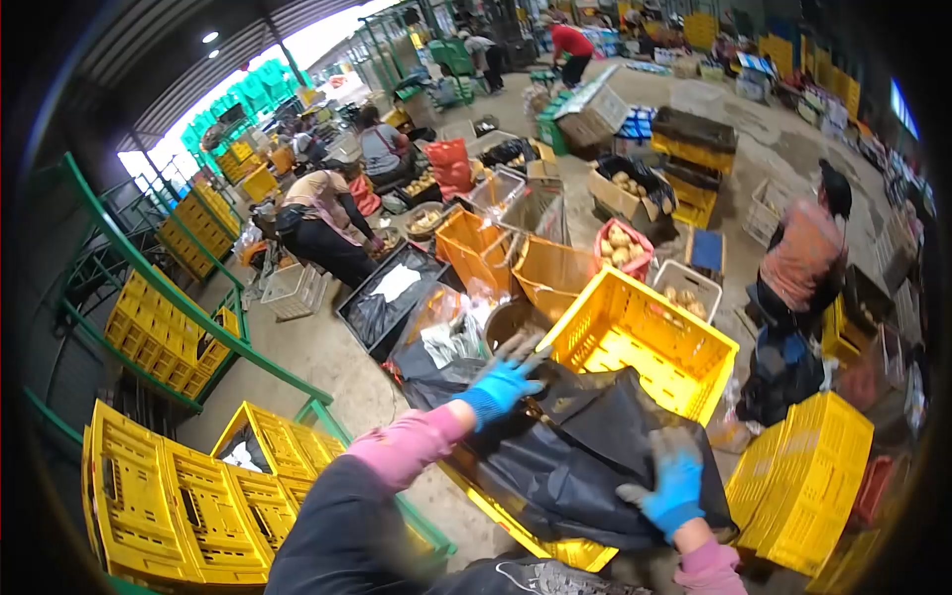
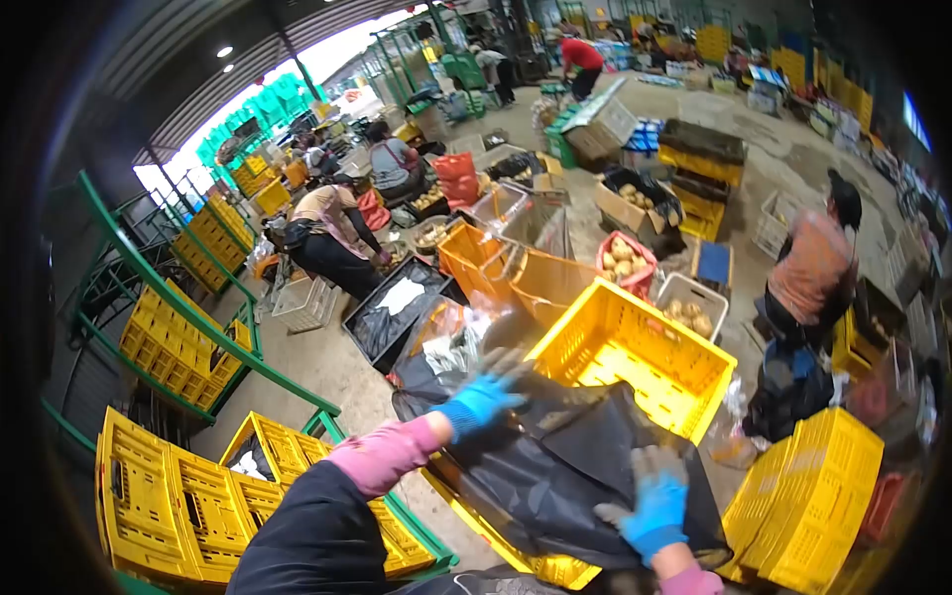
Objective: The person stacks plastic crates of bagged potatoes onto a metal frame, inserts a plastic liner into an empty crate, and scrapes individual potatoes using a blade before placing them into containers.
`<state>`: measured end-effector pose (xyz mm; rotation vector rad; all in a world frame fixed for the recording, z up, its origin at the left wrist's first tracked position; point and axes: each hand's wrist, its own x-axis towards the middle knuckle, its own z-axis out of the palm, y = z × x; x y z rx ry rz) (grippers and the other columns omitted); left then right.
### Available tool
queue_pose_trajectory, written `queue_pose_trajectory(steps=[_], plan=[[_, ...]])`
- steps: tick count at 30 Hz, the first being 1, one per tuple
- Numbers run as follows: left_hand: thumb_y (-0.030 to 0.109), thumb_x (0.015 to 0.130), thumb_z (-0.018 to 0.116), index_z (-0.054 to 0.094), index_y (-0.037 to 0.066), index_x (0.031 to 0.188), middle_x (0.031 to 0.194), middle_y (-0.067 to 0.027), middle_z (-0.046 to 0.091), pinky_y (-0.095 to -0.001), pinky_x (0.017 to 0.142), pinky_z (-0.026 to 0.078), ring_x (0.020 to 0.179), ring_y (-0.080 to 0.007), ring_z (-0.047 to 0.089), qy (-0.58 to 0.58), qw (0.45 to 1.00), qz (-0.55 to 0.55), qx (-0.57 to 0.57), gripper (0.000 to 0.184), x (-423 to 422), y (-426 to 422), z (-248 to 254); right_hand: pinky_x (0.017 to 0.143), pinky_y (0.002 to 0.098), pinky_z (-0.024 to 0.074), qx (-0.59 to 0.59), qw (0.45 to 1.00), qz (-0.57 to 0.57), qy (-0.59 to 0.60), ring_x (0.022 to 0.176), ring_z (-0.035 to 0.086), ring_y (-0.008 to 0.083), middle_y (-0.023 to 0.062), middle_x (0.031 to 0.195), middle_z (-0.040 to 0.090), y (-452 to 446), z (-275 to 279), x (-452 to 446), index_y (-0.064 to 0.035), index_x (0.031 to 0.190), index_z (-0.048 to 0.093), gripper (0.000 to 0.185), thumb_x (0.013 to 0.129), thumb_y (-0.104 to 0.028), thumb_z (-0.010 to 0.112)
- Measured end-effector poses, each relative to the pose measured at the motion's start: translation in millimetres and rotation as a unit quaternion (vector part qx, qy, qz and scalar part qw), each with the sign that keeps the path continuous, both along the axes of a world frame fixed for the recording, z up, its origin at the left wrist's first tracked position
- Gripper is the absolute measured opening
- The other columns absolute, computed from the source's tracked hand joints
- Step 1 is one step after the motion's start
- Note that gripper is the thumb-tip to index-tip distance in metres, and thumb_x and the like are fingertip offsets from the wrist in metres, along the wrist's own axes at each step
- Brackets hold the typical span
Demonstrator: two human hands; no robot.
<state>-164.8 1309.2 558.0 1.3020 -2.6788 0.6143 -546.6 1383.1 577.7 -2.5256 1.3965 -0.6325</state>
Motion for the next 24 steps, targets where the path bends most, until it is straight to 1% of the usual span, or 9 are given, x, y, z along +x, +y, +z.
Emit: queue_pose_trajectory(steps=[4, 5, 7, 9, 11, 15, 17, 21, 24], plan=[[0.016, 0.067, 0.072, 0.067, 0.017, 0.088, 0.139, -0.0121, 0.048, -0.0547, 0.111, 0.026, 0.137, -0.0361, 0.036, 0.247, 0.967, 0.022, 0.059, 0.022, -27.1, -38.0, 22.4, 0.094, 0.0515, 0.0391, 0.013, 1.000, 0.000, -0.021, 0.106, 0.053, 0.0392, 0.0152, 0.110, 0.061, -33.2, -48.9, -7.6, -0.0061, 0.101, 0.064, 0.035, 0.074, -0.028, 0.072], [0.005, 0.071, 0.067, 0.067, 0.011, 0.093, 0.122, -0.0121, 0.061, -0.0480, 0.100, 0.041, 0.119, -0.0296, 0.055, 0.294, 0.955, 0.005, 0.031, 0.022, -33.2, -42.7, 42.6, 0.090, 0.0504, 0.0413, 0.073, 0.996, -0.049, -0.030, 0.100, 0.056, 0.0378, 0.0140, 0.106, 0.062, -41.9, -47.8, -15.8, -0.0067, 0.096, 0.064, 0.025, 0.077, -0.021, 0.069], [-0.002, 0.076, 0.063, 0.065, 0.005, 0.099, 0.098, -0.0123, 0.067, -0.0363, 0.082, 0.052, 0.091, -0.0228, 0.067, 0.511, 0.800, 0.092, 0.300, 0.025, -30.1, -57.7, 48.0, 0.085, 0.0496, 0.0432, -0.058, 0.977, -0.151, -0.139, 0.092, 0.058, 0.0378, 0.0145, 0.097, 0.064, -55.0, -37.0, -29.1, -0.0074, 0.096, 0.065, 0.021, 0.077, -0.016, 0.068], [-0.006, 0.080, 0.057, 0.063, 0.001, 0.105, 0.083, -0.0123, 0.067, -0.0300, 0.068, 0.053, 0.072, -0.0203, 0.067, 0.571, 0.769, 0.055, 0.284, 0.027, -29.2, -70.2, 41.6, 0.085, 0.0497, 0.0437, -0.181, 0.964, -0.188, -0.045, 0.094, 0.058, 0.0371, 0.0152, 0.098, 0.064, -61.0, -10.7, -31.7, -0.0077, 0.100, 0.063, 0.024, 0.077, -0.015, 0.067], [-0.002, 0.082, 0.061, 0.064, 0.004, 0.108, 0.086, -0.0134, 0.068, -0.0322, 0.068, 0.054, 0.075, -0.0219, 0.068, 0.555, 0.780, 0.045, 0.285, 0.027, -28.1, -77.6, 38.5, 0.085, 0.0482, 0.0443, 0.032, 0.987, -0.155, 0.010, 0.099, 0.057, 0.0383, 0.0171, 0.106, 0.062, -63.0, -30.7, -51.5, -0.0075, 0.106, 0.062, 0.030, 0.077, -0.015, 0.067], [0.007, 0.077, 0.070, 0.064, 0.014, 0.115, 0.098, -0.0132, 0.062, -0.0416, 0.079, 0.049, 0.089, -0.0304, 0.063, 0.137, 0.964, 0.019, 0.229, 0.039, -26.3, -73.5, 59.3, 0.085, 0.0462, 0.0452, 0.041, 0.972, -0.229, 0.043, 0.101, 0.055, 0.0392, 0.0180, 0.108, 0.059, -85.0, -10.3, -95.9, -0.0089, 0.111, 0.061, 0.043, 0.069, -0.008, 0.071], [0.016, 0.075, 0.072, 0.069, 0.018, 0.103, 0.096, -0.0128, 0.061, -0.0464, 0.078, 0.047, 0.089, -0.0349, 0.061, -0.062, 0.955, 0.020, 0.291, 0.028, -10.9, -82.9, 41.2, 0.083, 0.0472, 0.0459, 0.057, 0.973, -0.220, 0.037, 0.098, 0.056, 0.0400, 0.0173, 0.105, 0.058, -89.3, -19.9, -112.4, -0.0105, 0.109, 0.062, 0.046, 0.065, -0.004, 0.072], [0.006, 0.077, 0.070, 0.070, 0.009, 0.090, 0.086, -0.0095, 0.067, -0.0397, 0.074, 0.052, 0.082, -0.0286, 0.064, 0.208, 0.916, 0.005, 0.343, 0.013, 7.8, -147.9, 38.2, 0.080, 0.0455, 0.0485, 0.086, 0.978, -0.175, 0.078, 0.094, 0.058, 0.0396, 0.0160, 0.105, 0.060, -125.3, -27.5, -135.4, -0.0090, 0.101, 0.065, 0.033, 0.069, -0.003, 0.070], [-0.003, 0.080, 0.063, 0.069, 0.004, 0.093, 0.086, -0.0076, 0.070, -0.0324, 0.073, 0.054, 0.078, -0.0166, 0.066, 0.410, 0.815, 0.101, 0.397, 0.016, 14.0, -232.5, 18.6, 0.082, 0.0385, 0.0501, 0.005, 0.982, -0.177, -0.060, 0.093, 0.062, 0.0355, 0.0157, 0.101, 0.062, -182.7, -50.8, -158.3, -0.0057, 0.102, 0.065, 0.029, 0.074, 0.000, 0.066]])
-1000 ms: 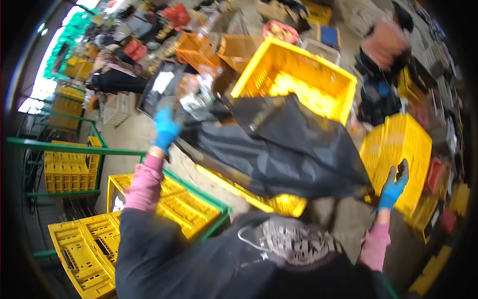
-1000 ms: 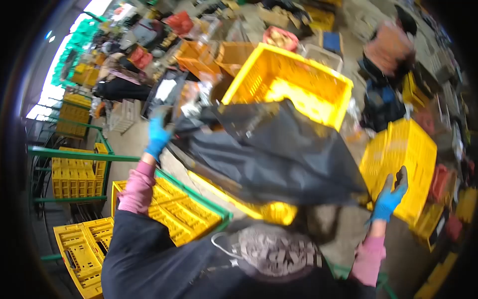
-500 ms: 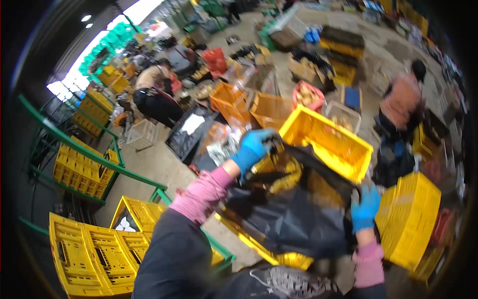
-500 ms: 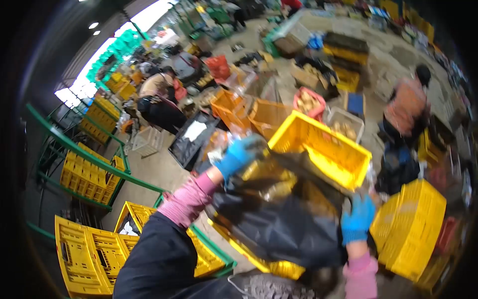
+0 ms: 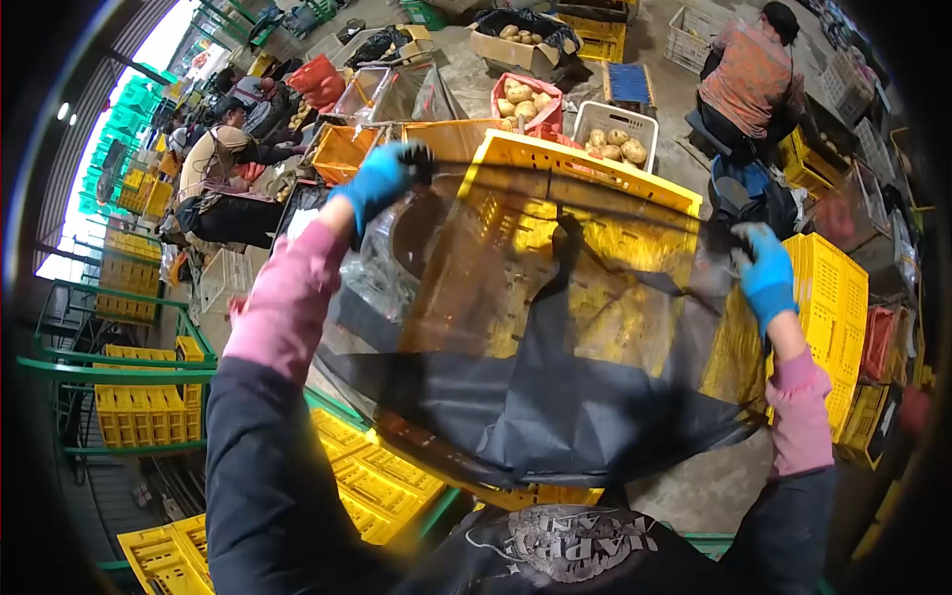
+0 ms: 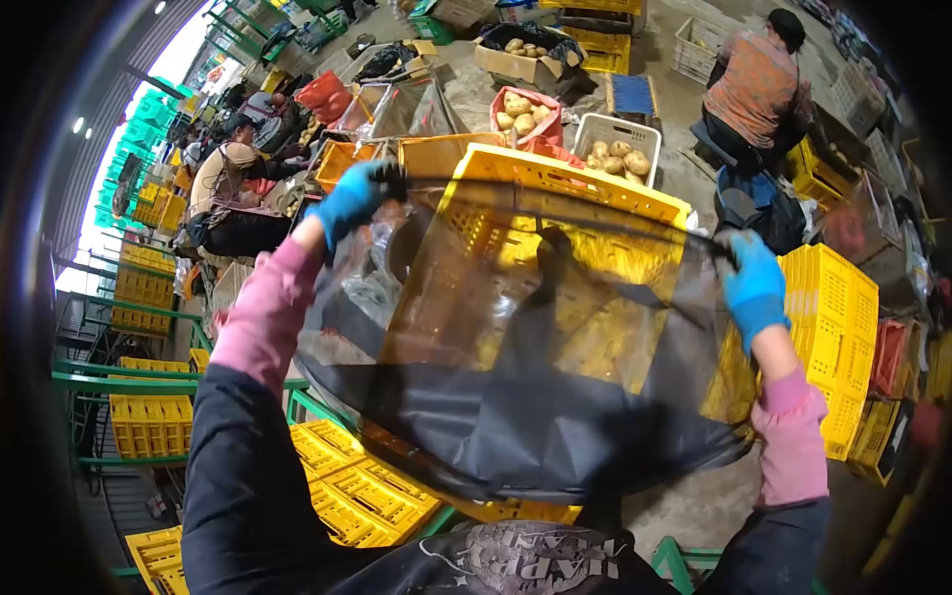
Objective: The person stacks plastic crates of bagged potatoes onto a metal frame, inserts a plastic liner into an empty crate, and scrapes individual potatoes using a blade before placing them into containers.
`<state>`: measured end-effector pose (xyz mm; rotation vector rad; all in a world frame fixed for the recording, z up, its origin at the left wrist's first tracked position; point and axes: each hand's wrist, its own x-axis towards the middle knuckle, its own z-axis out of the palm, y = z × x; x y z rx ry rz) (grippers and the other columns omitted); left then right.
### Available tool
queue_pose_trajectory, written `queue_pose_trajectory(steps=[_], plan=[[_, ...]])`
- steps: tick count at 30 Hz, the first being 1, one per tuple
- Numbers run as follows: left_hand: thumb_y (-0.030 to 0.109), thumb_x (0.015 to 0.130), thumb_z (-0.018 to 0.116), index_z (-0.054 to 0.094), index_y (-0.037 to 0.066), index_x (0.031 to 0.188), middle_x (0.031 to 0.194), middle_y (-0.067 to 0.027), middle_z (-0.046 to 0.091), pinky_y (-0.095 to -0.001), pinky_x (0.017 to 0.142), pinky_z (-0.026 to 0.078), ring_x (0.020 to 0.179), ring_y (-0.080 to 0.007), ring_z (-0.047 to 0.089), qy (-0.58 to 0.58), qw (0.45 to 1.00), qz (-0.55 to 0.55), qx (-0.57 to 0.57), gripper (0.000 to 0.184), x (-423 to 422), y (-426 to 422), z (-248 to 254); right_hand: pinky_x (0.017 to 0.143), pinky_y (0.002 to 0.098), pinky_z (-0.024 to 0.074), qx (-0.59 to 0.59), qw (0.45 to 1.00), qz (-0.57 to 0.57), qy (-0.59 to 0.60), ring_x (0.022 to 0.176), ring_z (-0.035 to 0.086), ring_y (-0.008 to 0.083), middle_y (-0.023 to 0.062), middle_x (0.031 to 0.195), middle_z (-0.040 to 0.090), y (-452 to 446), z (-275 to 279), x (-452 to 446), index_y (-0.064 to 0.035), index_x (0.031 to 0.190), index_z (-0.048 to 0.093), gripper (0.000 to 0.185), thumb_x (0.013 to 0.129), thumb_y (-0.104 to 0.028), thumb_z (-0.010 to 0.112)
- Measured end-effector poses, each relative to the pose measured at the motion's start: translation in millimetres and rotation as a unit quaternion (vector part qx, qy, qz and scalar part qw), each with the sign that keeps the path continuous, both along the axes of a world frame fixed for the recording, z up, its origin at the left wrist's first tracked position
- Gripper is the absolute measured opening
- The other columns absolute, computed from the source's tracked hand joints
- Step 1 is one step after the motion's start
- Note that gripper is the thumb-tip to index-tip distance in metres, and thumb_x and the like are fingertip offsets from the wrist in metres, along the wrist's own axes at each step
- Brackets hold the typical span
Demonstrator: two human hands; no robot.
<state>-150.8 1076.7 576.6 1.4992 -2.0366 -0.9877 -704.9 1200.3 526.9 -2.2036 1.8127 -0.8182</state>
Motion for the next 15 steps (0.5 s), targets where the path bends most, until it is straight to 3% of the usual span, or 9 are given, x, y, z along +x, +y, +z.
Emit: queue_pose_trajectory(steps=[1, 3, 5, 6, 7, 8, 9, 12, 15], plan=[[-0.004, 0.081, 0.061, 0.069, 0.003, 0.095, 0.084, -0.0084, 0.070, -0.0331, 0.072, 0.054, 0.077, -0.0150, 0.067, 0.082, 0.994, 0.057, 0.038, 0.018, 5.5, -36.1, -19.7, 0.082, 0.0354, 0.0506, -0.016, 1.000, -0.006, -0.010, 0.091, 0.064, 0.0324, 0.0153, 0.099, 0.064, -25.1, -10.0, -5.9, -0.0039, 0.104, 0.064, 0.030, 0.075, 0.002, 0.064], [0.000, 0.080, 0.063, 0.070, 0.005, 0.099, 0.084, -0.0104, 0.071, -0.0340, 0.072, 0.054, 0.077, -0.0175, 0.068, -0.004, 0.995, 0.097, -0.018, 0.021, -9.6, -87.8, -31.3, 0.084, 0.0340, 0.0502, -0.009, 0.997, -0.045, -0.060, 0.094, 0.067, 0.0294, 0.0168, 0.100, 0.067, -81.5, -44.0, -19.2, -0.0031, 0.108, 0.065, 0.031, 0.078, -0.002, 0.067], [0.009, 0.081, 0.066, 0.071, 0.007, 0.101, 0.086, -0.0124, 0.072, -0.0343, 0.073, 0.054, 0.079, -0.0204, 0.070, -0.059, 0.983, 0.139, -0.106, 0.021, 12.7, -171.9, -98.2, 0.084, 0.0302, 0.0494, 0.070, 0.983, -0.065, -0.154, 0.092, 0.066, 0.0191, 0.0131, 0.099, 0.070, -133.7, -72.9, -28.2, 0.0031, 0.109, 0.064, 0.031, 0.080, -0.004, 0.069], [0.018, 0.080, 0.069, 0.071, 0.009, 0.102, 0.088, -0.0143, 0.072, -0.0346, 0.074, 0.054, 0.079, -0.0235, 0.070, -0.101, 0.977, 0.155, -0.103, 0.023, 0.9, -176.8, -100.0, 0.082, 0.0289, 0.0490, 0.090, 0.970, -0.079, -0.211, 0.089, 0.064, 0.0164, 0.0099, 0.096, 0.070, -164.2, -106.4, -42.0, 0.0038, 0.106, 0.065, 0.028, 0.080, -0.003, 0.070], [0.020, 0.081, 0.070, 0.072, 0.011, 0.103, 0.089, -0.0150, 0.072, -0.0350, 0.075, 0.054, 0.080, -0.0244, 0.070, -0.093, 0.976, 0.177, -0.087, 0.024, -13.0, -173.7, -102.3, 0.080, 0.0276, 0.0486, 0.108, 0.953, -0.095, -0.267, 0.086, 0.062, 0.0136, 0.0067, 0.093, 0.069, -183.6, -135.1, -55.4, 0.0046, 0.103, 0.066, 0.025, 0.080, -0.002, 0.071], [0.022, 0.081, 0.071, 0.072, 0.011, 0.104, 0.090, -0.0147, 0.072, -0.0350, 0.076, 0.054, 0.081, -0.0246, 0.070, -0.119, 0.971, 0.202, -0.054, 0.025, -25.4, -171.6, -104.0, 0.075, 0.0256, 0.0474, 0.172, 0.893, -0.125, -0.396, 0.080, 0.060, 0.0130, 0.0035, 0.087, 0.067, -179.7, -130.8, -43.4, 0.0015, 0.099, 0.067, 0.020, 0.079, -0.001, 0.071], [0.024, 0.080, 0.072, 0.072, 0.012, 0.104, 0.090, -0.0144, 0.072, -0.0349, 0.076, 0.054, 0.082, -0.0248, 0.070, -0.144, 0.963, 0.226, -0.019, 0.027, -34.0, -168.7, -111.1, 0.074, 0.0235, 0.0484, 0.195, 0.856, -0.089, -0.470, 0.081, 0.062, 0.0139, 0.0033, 0.089, 0.069, -197.2, -181.7, -69.1, -0.0022, 0.105, 0.067, 0.024, 0.082, 0.000, 0.064], [0.038, 0.077, 0.074, 0.072, 0.015, 0.105, 0.095, -0.0132, 0.072, -0.0364, 0.078, 0.053, 0.084, -0.0259, 0.070, -0.266, 0.950, 0.162, 0.006, 0.036, -5.0, -181.5, -179.3, 0.076, 0.0252, 0.0497, 0.331, 0.829, -0.134, -0.431, 0.083, 0.063, 0.0153, 0.0045, 0.096, 0.068, -172.9, -217.7, -72.1, -0.0034, 0.115, 0.063, 0.028, 0.087, -0.005, 0.060], [0.043, 0.077, 0.073, 0.070, 0.010, 0.111, 0.107, -0.0159, 0.070, -0.0377, 0.083, 0.052, 0.095, -0.0289, 0.068, -0.279, 0.951, 0.111, 0.074, 0.047, 60.7, -185.6, -252.2, 0.070, 0.0264, 0.0486, 0.403, 0.736, -0.146, -0.523, 0.077, 0.061, 0.0146, 0.0038, 0.092, 0.067, -114.9, -242.6, -56.0, -0.0055, 0.116, 0.063, 0.027, 0.089, -0.009, 0.061]])
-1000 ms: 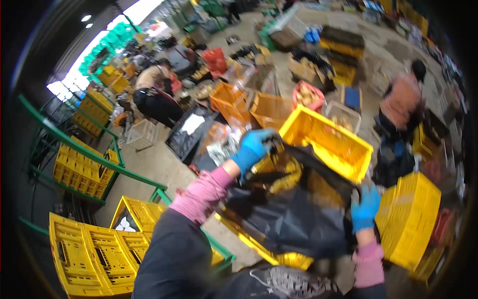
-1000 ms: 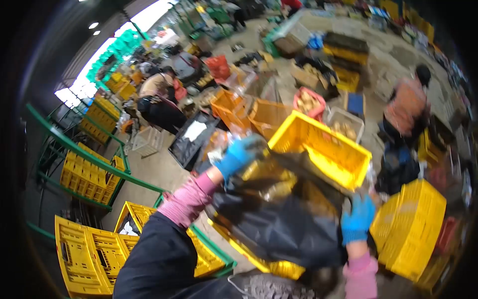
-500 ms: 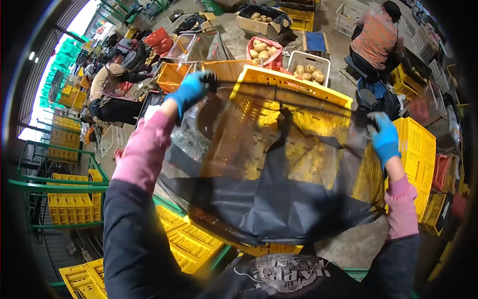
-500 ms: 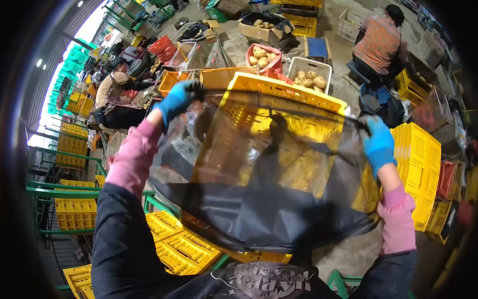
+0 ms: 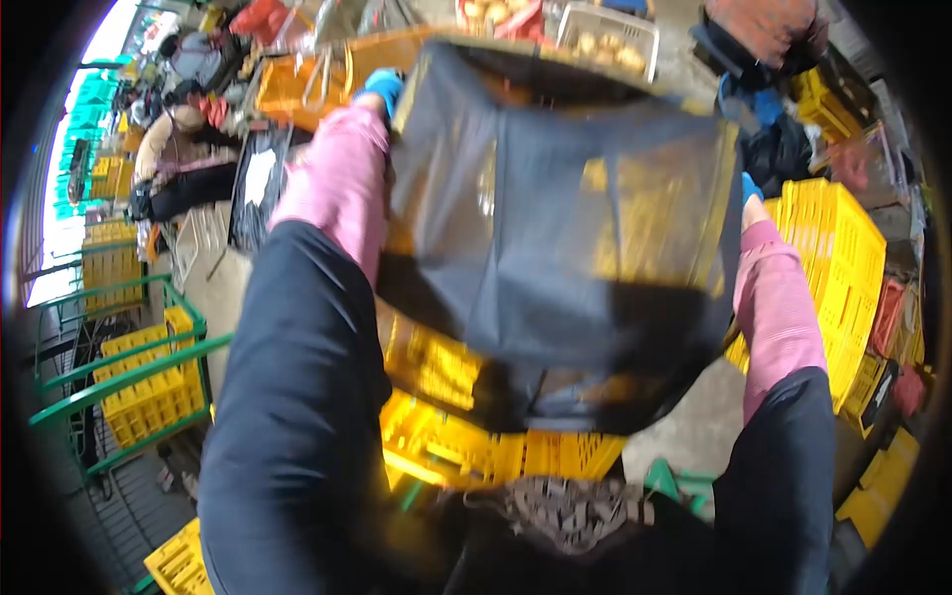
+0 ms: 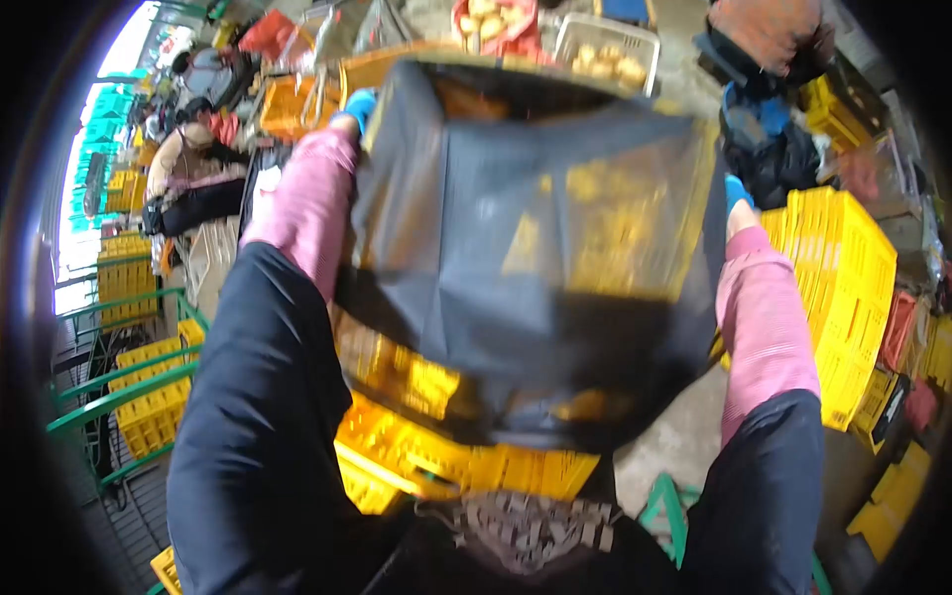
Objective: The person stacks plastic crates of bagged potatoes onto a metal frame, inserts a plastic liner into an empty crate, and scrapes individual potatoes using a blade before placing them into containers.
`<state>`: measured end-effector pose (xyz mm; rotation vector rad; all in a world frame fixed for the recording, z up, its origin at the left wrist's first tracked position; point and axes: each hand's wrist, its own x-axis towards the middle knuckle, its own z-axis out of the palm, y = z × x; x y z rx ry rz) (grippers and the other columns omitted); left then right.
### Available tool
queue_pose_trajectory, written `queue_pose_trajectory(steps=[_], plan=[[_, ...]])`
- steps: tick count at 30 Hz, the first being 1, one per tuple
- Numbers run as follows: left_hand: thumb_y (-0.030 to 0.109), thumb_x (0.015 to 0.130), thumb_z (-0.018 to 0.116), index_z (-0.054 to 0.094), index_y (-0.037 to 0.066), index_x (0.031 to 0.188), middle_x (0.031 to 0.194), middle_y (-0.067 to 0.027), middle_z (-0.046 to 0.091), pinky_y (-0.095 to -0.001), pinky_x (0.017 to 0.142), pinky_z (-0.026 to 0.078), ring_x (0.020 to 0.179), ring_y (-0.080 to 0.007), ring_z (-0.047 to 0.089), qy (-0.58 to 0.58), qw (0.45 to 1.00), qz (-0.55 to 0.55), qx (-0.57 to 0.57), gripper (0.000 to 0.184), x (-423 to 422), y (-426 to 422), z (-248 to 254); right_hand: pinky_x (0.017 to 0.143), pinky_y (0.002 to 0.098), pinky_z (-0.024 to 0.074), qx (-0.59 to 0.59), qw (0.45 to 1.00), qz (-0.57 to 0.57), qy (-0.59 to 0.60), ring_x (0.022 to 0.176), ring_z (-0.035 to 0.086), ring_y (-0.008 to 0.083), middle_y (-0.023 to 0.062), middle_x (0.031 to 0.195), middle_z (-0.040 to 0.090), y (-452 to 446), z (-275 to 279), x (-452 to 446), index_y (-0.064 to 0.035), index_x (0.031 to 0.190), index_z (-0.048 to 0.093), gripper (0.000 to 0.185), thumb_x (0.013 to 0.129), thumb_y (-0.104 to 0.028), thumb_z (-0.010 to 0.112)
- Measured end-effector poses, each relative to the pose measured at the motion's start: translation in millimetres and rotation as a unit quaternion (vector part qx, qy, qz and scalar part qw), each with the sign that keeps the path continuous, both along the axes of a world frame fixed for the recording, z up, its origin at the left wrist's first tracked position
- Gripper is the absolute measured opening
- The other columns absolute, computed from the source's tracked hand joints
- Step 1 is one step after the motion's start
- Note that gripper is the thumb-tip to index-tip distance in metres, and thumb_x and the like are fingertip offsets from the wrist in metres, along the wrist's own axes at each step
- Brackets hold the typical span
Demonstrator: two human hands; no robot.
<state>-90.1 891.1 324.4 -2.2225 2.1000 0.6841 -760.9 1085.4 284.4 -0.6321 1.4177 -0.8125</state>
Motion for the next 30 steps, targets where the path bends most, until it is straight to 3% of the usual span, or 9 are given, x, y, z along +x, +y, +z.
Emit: queue_pose_trajectory(steps=[2, 5, 8, 11, 14, 19, 23, 25, 30], plan=[[0.044, 0.076, 0.073, 0.065, 0.004, 0.117, 0.114, -0.0169, 0.068, -0.0382, 0.088, 0.051, 0.103, -0.0320, 0.066, 0.235, 0.963, 0.020, 0.128, 0.058, 5.9, 65.7, 29.5, 0.066, 0.0271, 0.0478, 0.070, 0.989, -0.040, -0.127, 0.074, 0.060, 0.0142, 0.0033, 0.090, 0.066, 48.8, 8.8, 14.5, -0.0069, 0.116, 0.062, 0.027, 0.090, -0.011, 0.061], [0.029, 0.082, 0.074, 0.059, 0.001, 0.124, 0.116, -0.0169, 0.066, -0.0367, 0.089, 0.051, 0.104, -0.0262, 0.063, -0.013, 0.993, 0.080, -0.089, 0.053, 15.3, 137.5, 109.9, 0.060, 0.0283, 0.0467, 0.100, 0.972, -0.120, -0.176, 0.068, 0.057, 0.0136, 0.0026, 0.086, 0.065, 99.4, 44.1, 14.3, -0.0090, 0.117, 0.061, 0.026, 0.091, -0.014, 0.062], [0.012, 0.088, 0.071, 0.055, -0.001, 0.127, 0.116, -0.0156, 0.065, -0.0358, 0.093, 0.049, 0.102, -0.0228, 0.064, -0.044, 0.877, -0.078, -0.471, 0.044, 11.1, 244.8, 195.0, 0.090, 0.0324, 0.0463, -0.146, 0.904, -0.046, 0.398, 0.103, 0.059, 0.0197, 0.0124, 0.116, 0.063, 144.8, 70.4, -45.1, -0.0019, 0.136, 0.048, 0.046, 0.096, -0.021, 0.060], [0.015, 0.084, 0.071, 0.060, 0.002, 0.121, 0.118, -0.0156, 0.062, -0.0420, 0.094, 0.047, 0.111, -0.0295, 0.060, 0.276, 0.910, -0.167, -0.262, 0.041, -56.8, 400.9, 262.9, 0.105, 0.0365, 0.0405, -0.405, 0.787, -0.025, 0.465, 0.119, 0.055, 0.0257, 0.0162, 0.126, 0.059, 230.9, 220.2, 80.3, 0.0027, 0.128, 0.053, 0.039, 0.093, -0.009, 0.061], [0.036, 0.080, 0.063, 0.060, 0.019, 0.123, 0.119, -0.0090, 0.062, -0.0492, 0.109, 0.038, 0.122, -0.0295, 0.054, 0.036, 0.844, -0.500, -0.191, 0.047, -102.9, 466.6, 256.0, 0.103, 0.0456, 0.0421, -0.311, 0.743, 0.441, 0.396, 0.106, 0.058, 0.0350, 0.0149, 0.107, 0.062, 275.5, 284.5, 183.4, -0.0066, 0.110, 0.064, 0.053, 0.059, -0.014, 0.075], [0.006, 0.071, 0.061, 0.065, 0.010, 0.101, 0.102, -0.0089, 0.066, -0.0491, 0.103, 0.043, 0.104, -0.0287, 0.061, 0.032, 0.862, -0.439, -0.253, 0.030, -51.3, 457.9, 202.7, 0.099, 0.0478, 0.0426, -0.512, 0.576, 0.463, 0.438, 0.099, 0.060, 0.0286, 0.0081, 0.096, 0.065, 311.8, 216.0, 202.1, -0.0091, 0.100, 0.067, 0.031, 0.069, -0.012, 0.069], [-0.015, 0.067, 0.045, 0.064, 0.002, 0.100, 0.089, -0.0146, 0.065, -0.0370, 0.082, 0.050, 0.091, -0.0328, 0.063, 0.271, 0.950, -0.105, -0.116, 0.042, 6.3, 463.1, 235.1, 0.094, 0.0441, 0.0451, -0.437, 0.718, 0.327, 0.432, 0.098, 0.061, 0.0304, 0.0101, 0.094, 0.068, 312.2, 235.6, 159.4, -0.0069, 0.100, 0.069, 0.022, 0.079, -0.013, 0.067], [-0.015, 0.067, 0.046, 0.064, 0.002, 0.101, 0.089, -0.0161, 0.065, -0.0374, 0.081, 0.050, 0.090, -0.0333, 0.063, 0.219, 0.960, -0.137, -0.108, 0.042, 32.1, 474.8, 233.9, 0.081, 0.0326, 0.0473, -0.153, 0.912, 0.314, 0.216, 0.090, 0.061, 0.0214, 0.0081, 0.091, 0.066, 316.2, 236.3, 146.3, -0.0013, 0.100, 0.064, 0.016, 0.092, -0.015, 0.062], [0.026, 0.076, 0.073, 0.059, 0.018, 0.128, 0.126, -0.0137, 0.057, -0.0479, 0.104, 0.037, 0.126, -0.0339, 0.048, 0.033, 0.947, -0.221, -0.230, 0.055, 13.6, 515.8, 235.4, 0.085, 0.0353, 0.0446, -0.295, 0.815, 0.347, 0.358, 0.096, 0.057, 0.0224, 0.0118, 0.105, 0.062, 342.3, 259.7, 172.4, -0.0033, 0.111, 0.062, 0.031, 0.088, -0.023, 0.066]])
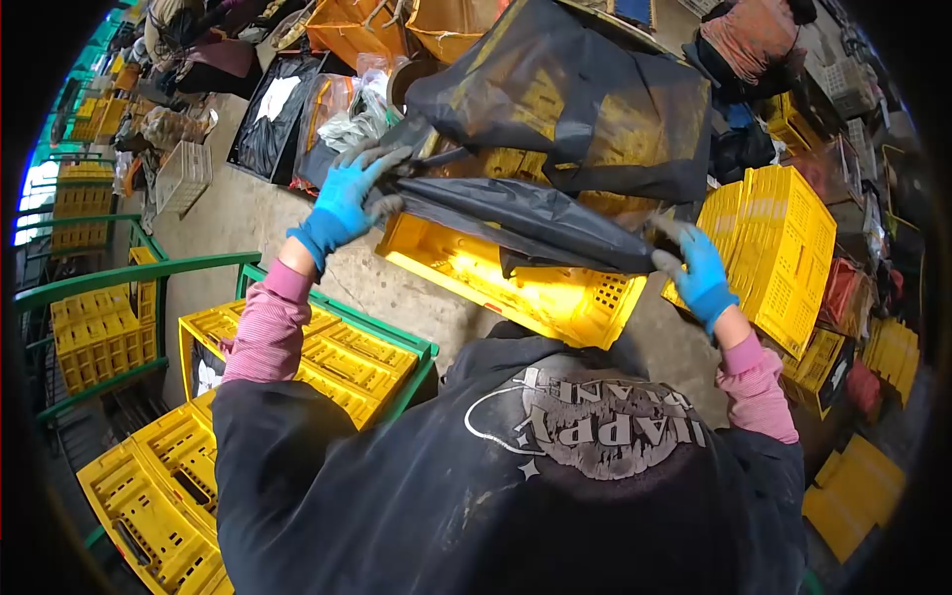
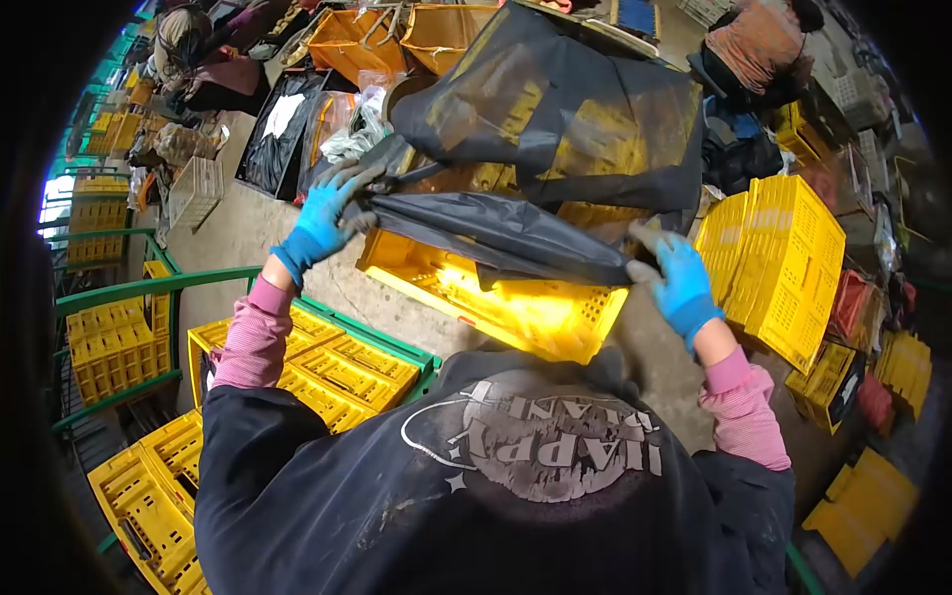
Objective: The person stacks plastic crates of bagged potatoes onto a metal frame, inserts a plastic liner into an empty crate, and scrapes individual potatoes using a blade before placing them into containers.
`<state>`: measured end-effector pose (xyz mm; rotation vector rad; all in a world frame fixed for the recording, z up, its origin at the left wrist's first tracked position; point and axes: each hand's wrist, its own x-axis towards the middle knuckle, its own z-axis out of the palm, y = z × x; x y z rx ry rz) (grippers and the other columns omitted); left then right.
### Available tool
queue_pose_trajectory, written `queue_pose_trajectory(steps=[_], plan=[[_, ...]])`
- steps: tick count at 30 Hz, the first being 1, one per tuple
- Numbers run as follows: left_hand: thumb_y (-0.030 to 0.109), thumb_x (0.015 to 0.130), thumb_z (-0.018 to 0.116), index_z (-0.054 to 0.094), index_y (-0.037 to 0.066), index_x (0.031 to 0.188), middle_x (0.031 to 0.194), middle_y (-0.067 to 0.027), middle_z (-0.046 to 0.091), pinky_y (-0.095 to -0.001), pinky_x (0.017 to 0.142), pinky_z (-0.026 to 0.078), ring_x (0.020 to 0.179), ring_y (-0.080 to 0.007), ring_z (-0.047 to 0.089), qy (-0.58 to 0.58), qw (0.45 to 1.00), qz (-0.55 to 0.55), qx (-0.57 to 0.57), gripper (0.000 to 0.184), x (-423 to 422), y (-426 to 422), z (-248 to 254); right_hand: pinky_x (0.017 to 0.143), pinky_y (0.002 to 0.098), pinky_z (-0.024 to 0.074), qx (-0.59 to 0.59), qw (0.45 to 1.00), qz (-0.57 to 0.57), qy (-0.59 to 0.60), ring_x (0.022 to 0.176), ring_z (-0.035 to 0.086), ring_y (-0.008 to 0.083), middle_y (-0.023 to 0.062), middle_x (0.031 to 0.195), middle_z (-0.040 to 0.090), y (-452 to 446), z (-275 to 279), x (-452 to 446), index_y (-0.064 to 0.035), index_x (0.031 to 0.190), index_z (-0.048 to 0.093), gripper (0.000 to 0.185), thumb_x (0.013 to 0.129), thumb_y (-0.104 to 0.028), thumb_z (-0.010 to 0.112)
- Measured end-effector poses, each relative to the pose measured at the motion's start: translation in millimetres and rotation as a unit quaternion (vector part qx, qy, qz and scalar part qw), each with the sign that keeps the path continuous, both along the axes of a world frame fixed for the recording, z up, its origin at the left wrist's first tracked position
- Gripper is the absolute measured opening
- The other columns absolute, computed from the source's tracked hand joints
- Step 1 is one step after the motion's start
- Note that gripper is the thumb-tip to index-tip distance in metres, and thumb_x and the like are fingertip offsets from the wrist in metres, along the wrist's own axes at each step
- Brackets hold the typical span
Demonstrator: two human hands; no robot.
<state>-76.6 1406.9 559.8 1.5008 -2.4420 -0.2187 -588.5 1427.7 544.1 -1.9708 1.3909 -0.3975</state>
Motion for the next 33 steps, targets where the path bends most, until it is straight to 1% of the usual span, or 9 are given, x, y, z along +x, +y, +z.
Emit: queue_pose_trajectory(steps=[2, 5, 8, 12, 14, 16, 21, 25, 33], plan=[[0.046, 0.070, 0.074, 0.051, 0.024, 0.138, 0.140, -0.0101, 0.047, -0.0529, 0.111, 0.027, 0.135, -0.0365, 0.036, -0.023, 0.997, -0.052, -0.051, 0.075, -19.8, 16.5, 16.0, 0.102, 0.0479, 0.0382, -0.252, 0.962, 0.031, 0.100, 0.119, 0.050, 0.0363, 0.0177, 0.131, 0.053, 16.5, 14.6, 27.2, -0.0108, 0.127, 0.059, 0.062, 0.070, -0.025, 0.079], [0.033, 0.076, 0.069, 0.056, 0.028, 0.131, 0.143, -0.0083, 0.046, -0.0506, 0.112, 0.030, 0.134, -0.0331, 0.040, -0.064, 0.980, -0.141, -0.123, 0.057, -43.4, 25.6, 2.5, 0.112, 0.0535, 0.0257, -0.241, 0.955, 0.110, 0.132, 0.133, 0.037, 0.0380, 0.0165, 0.145, 0.039, 45.1, 16.5, 48.7, -0.0190, 0.135, 0.054, 0.079, 0.061, -0.024, 0.081], [0.018, 0.075, 0.065, 0.062, 0.031, 0.118, 0.143, -0.0073, 0.046, -0.0490, 0.113, 0.031, 0.133, -0.0312, 0.042, -0.104, 0.964, -0.184, -0.162, 0.045, -74.5, 33.3, -22.6, 0.114, 0.0548, 0.0206, -0.314, 0.934, 0.123, 0.120, 0.136, 0.035, 0.0360, 0.0160, 0.145, 0.040, 56.3, -11.5, 69.3, -0.0218, 0.134, 0.054, 0.080, 0.058, -0.022, 0.080], [0.016, 0.073, 0.063, 0.063, 0.016, 0.105, 0.125, -0.0081, 0.058, -0.0482, 0.110, 0.035, 0.125, -0.0296, 0.050, -0.078, 0.967, -0.179, -0.161, 0.032, -86.1, 21.0, -24.3, 0.115, 0.0526, 0.0212, -0.336, 0.917, 0.083, 0.196, 0.137, 0.036, 0.0326, 0.0132, 0.146, 0.040, 48.3, -32.3, 88.4, -0.0229, 0.135, 0.053, 0.067, 0.070, -0.009, 0.065], [0.017, 0.073, 0.063, 0.062, 0.009, 0.102, 0.116, -0.0104, 0.061, -0.0467, 0.107, 0.038, 0.119, -0.0308, 0.054, -0.023, 0.974, -0.158, -0.160, 0.030, -81.5, 20.9, -16.3, 0.114, 0.0522, 0.0222, -0.348, 0.913, 0.069, 0.203, 0.136, 0.037, 0.0317, 0.0120, 0.146, 0.041, 43.6, -29.8, 89.4, -0.0230, 0.135, 0.053, 0.064, 0.074, -0.006, 0.059], [0.014, 0.073, 0.064, 0.061, 0.008, 0.101, 0.112, -0.0100, 0.061, -0.0448, 0.102, 0.039, 0.115, -0.0304, 0.055, 0.148, 0.977, -0.122, -0.096, 0.028, -73.5, 29.6, 9.2, 0.113, 0.0527, 0.0245, -0.379, 0.898, 0.030, 0.222, 0.135, 0.038, 0.0325, 0.0125, 0.145, 0.041, 41.5, -29.0, 87.3, -0.0229, 0.135, 0.054, 0.065, 0.073, -0.005, 0.059], [0.016, 0.075, 0.067, 0.062, 0.006, 0.101, 0.109, -0.0116, 0.060, -0.0454, 0.098, 0.041, 0.112, -0.0359, 0.054, 0.132, 0.984, -0.120, -0.016, 0.028, -28.1, 74.4, 3.7, 0.108, 0.0532, 0.0334, -0.399, 0.902, 0.065, 0.152, 0.114, 0.053, 0.0270, 0.0044, 0.113, 0.060, 45.3, -24.6, 45.6, -0.0160, 0.118, 0.063, 0.049, 0.071, -0.005, 0.058], [0.017, 0.071, 0.067, 0.063, 0.009, 0.096, 0.101, -0.0104, 0.057, -0.0475, 0.097, 0.041, 0.111, -0.0367, 0.053, 0.047, 0.990, -0.128, -0.035, 0.027, -17.3, 116.1, -12.0, 0.106, 0.0540, 0.0368, -0.379, 0.900, 0.164, 0.140, 0.107, 0.057, 0.0260, 0.0046, 0.101, 0.061, 79.0, 0.7, 33.2, -0.0150, 0.108, 0.065, 0.043, 0.066, -0.011, 0.062], [0.014, 0.069, 0.065, 0.060, 0.014, 0.092, 0.094, -0.0075, 0.055, -0.0449, 0.092, 0.044, 0.104, -0.0296, 0.055, -0.031, 0.996, -0.062, -0.055, 0.023, -4.3, 161.1, -75.3, 0.099, 0.0480, 0.0430, -0.203, 0.946, 0.250, 0.050, 0.096, 0.059, 0.0254, 0.0043, 0.095, 0.063, 136.8, -23.8, 23.0, -0.0175, 0.113, 0.066, 0.044, 0.069, -0.011, 0.064]])
